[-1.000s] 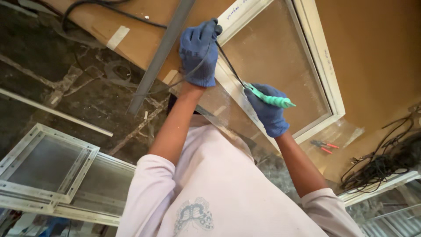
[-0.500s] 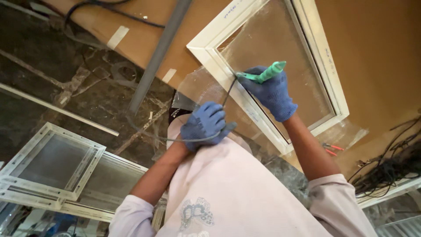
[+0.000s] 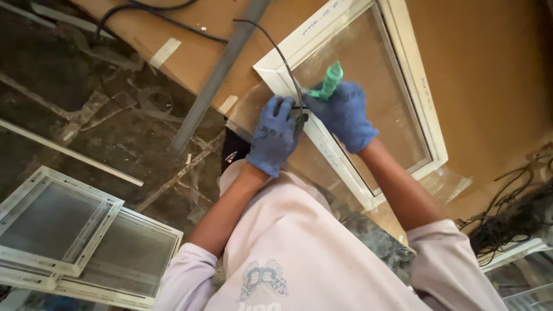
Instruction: The person uses a green utility knife to cut a black rubber gasket strip to length and presses the gasket into the groove around a glazed window frame, working along the edges and trimming the excess end by hand.
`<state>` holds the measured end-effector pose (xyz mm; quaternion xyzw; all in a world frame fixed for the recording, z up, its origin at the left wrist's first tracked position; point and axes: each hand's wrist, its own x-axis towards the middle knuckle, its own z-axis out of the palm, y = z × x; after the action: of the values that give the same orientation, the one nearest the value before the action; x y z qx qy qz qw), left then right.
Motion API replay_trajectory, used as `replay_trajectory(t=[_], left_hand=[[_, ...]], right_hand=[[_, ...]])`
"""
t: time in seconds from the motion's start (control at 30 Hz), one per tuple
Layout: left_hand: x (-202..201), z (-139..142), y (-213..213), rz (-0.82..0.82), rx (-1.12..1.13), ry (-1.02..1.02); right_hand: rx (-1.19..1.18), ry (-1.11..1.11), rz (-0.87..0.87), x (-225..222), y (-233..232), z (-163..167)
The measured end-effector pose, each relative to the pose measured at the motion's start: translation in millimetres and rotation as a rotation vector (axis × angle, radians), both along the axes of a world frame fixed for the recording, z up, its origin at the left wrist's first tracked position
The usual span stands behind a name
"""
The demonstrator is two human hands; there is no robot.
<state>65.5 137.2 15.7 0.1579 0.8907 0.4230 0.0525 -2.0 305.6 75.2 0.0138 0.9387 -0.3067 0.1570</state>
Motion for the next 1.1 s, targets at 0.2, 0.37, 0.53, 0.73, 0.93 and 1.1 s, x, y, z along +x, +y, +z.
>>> replay_trajectory(t=[0.2, 0.37, 0.53, 0.73, 0.93, 1.1], left_hand=[[-11.5, 19.8, 0.9, 0.054, -0.023, -0.004], [-37.5, 61.8, -15.9, 0.051, 0.075, -0.227], [-68.5, 84.5, -58.2, -0.247, 0.337, -0.839], [-112.6, 78.6, -45.2, -0.15, 0.534, -0.804], [-122.7, 38.4, 5.4, 0.334, 0.082, 0.274], [-115.2, 5.7, 12.3, 0.364, -0.2, 0.342]], right_hand=[[0.016, 0.057, 0.088, -35.2, -17.8, -16.3], [-0.07, 0.075, 0.039, -29.3, -11.6, -1.6], [-0.365, -0.149, -0.429, 21.3, 23.4, 17.8], [-0.478, 0.084, -0.38, 102.3, 49.1, 12.3], [-0.238, 0.196, -0.313, 123.0, 35.3, 4.5], [-0.146, 0.171, -0.247, 110.1, 25.1, 11.1]])
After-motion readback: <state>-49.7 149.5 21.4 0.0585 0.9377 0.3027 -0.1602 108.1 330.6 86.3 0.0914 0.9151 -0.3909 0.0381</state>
